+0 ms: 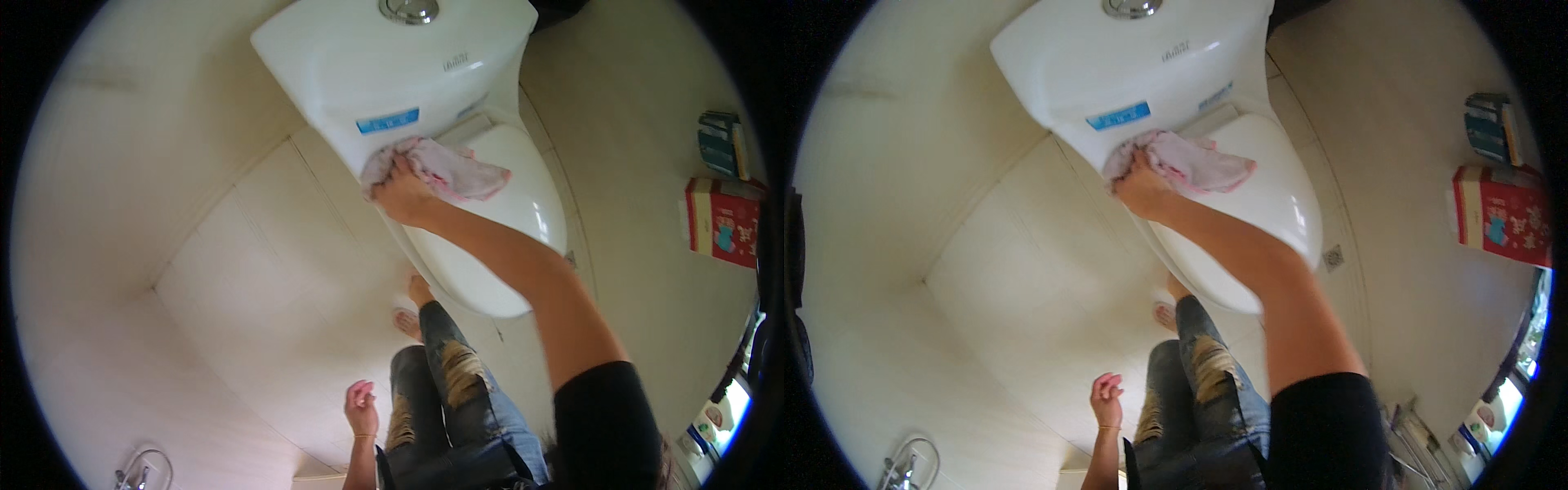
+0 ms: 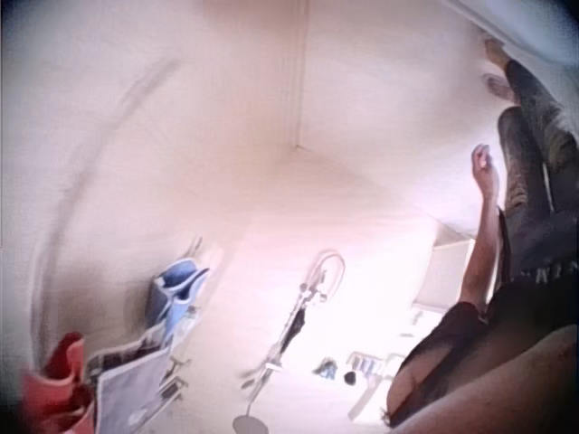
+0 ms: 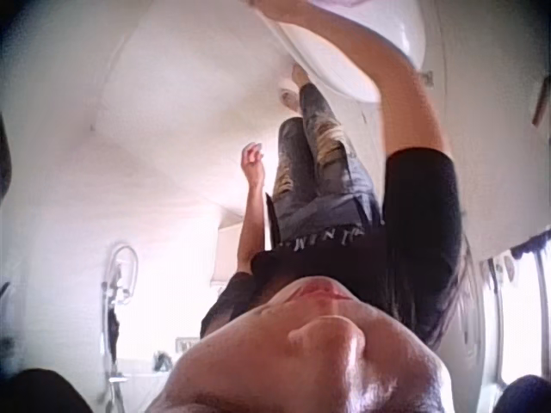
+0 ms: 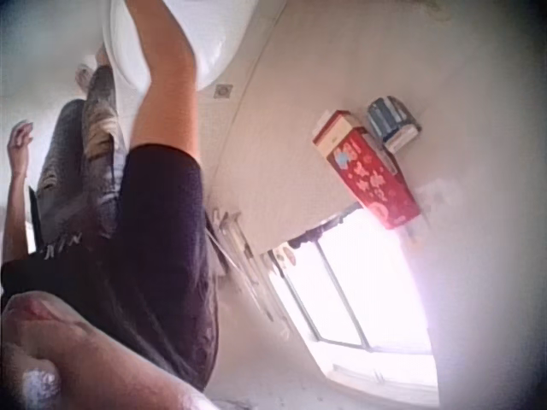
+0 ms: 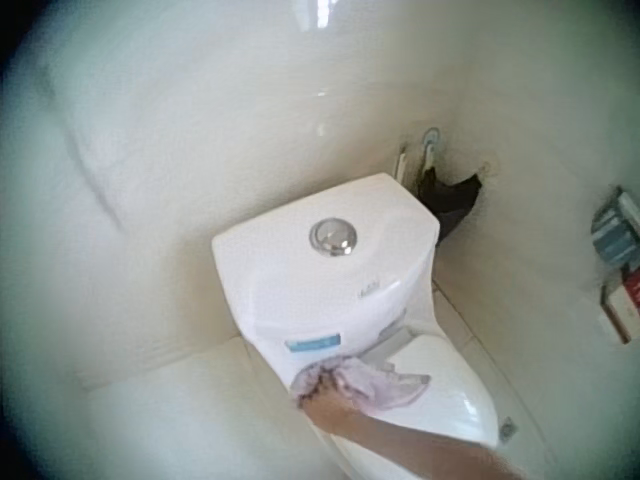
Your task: The person wipes a frosted glass door and then cleans a toilet using a cloth. They move a red plastic stool aside to access the door, wipe the door surface and frame, then proceed to wipe the toilet seat, lid, tank, and base.
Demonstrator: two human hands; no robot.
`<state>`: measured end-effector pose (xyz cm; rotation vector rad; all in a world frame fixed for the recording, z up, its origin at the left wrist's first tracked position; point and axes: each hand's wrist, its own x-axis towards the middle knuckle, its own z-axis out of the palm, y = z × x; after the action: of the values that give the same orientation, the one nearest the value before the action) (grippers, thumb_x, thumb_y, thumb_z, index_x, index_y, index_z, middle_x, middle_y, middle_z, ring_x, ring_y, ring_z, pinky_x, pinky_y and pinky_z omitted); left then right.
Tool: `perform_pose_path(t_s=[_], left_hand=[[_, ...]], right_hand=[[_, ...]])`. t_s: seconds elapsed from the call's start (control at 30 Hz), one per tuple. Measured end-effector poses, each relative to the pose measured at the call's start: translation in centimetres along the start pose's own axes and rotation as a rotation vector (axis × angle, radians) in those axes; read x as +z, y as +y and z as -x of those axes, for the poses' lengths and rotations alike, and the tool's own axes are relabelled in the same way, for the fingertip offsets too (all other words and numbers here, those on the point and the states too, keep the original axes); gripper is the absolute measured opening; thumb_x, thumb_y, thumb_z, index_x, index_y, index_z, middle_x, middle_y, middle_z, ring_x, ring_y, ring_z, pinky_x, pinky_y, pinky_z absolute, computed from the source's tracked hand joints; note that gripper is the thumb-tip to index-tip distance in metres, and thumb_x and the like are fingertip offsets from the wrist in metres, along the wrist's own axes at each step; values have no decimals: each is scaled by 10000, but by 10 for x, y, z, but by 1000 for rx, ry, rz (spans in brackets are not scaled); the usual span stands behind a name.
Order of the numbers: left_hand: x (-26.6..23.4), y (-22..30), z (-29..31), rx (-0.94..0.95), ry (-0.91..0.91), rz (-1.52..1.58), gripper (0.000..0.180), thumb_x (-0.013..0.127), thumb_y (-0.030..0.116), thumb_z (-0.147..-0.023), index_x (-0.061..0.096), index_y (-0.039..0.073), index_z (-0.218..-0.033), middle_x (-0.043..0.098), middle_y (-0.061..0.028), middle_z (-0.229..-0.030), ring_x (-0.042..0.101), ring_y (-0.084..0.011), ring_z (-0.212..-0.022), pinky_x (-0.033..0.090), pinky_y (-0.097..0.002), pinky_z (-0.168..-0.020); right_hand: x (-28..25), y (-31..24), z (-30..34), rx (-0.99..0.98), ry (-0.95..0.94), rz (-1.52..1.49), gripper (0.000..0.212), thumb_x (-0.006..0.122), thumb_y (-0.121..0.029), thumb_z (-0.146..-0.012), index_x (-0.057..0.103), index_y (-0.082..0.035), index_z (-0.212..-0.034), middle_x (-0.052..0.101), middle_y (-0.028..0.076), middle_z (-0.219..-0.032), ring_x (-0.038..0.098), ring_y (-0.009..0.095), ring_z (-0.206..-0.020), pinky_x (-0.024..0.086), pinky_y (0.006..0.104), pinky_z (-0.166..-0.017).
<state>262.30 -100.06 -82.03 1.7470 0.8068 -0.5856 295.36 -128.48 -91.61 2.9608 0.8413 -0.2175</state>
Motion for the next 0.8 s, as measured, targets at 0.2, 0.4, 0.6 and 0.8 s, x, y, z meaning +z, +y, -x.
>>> perform_pose_path(t_s=[0.2,0.4,0.6,0.8], left_hand=[[9,92,-6,30,-118,-59,236,468,-21,-858,492,9,-1090,601,-127,-1024,579,-184,-982,461,-248,-790],[42,284,-86,638,131,-374,225,471,-3,-853,542,-20,-1066,557,-128,-1118,523,-218,-1070,399,-338,-932],[150,456,-168,1373,150,-332,349,470,-53,-793,511,35,-1129,488,-114,-1239,414,-290,-1190,309,-388,-1000],[191,486,-221,1408,329,-849,393,510,116,-823,457,72,-1210,327,-119,-1366,194,-349,-1298,155,-496,-1022]], right_hand=[[8,10,11,155,-4,-104,207,505,-221,-752,644,-68,-776,649,132,-768,589,327,-863,219,508,-971],[-8,5,10,17,-163,-250,232,563,-253,-716,623,-54,-819,634,148,-763,594,324,-833,247,518,-947],[-88,29,42,391,-255,-1146,358,568,-343,-765,618,-14,-899,642,142,-808,615,269,-793,448,396,-752],[-112,64,148,1259,342,-2820,378,465,-311,-873,565,-1,-1065,619,139,-993,603,243,-867,481,372,-793]])
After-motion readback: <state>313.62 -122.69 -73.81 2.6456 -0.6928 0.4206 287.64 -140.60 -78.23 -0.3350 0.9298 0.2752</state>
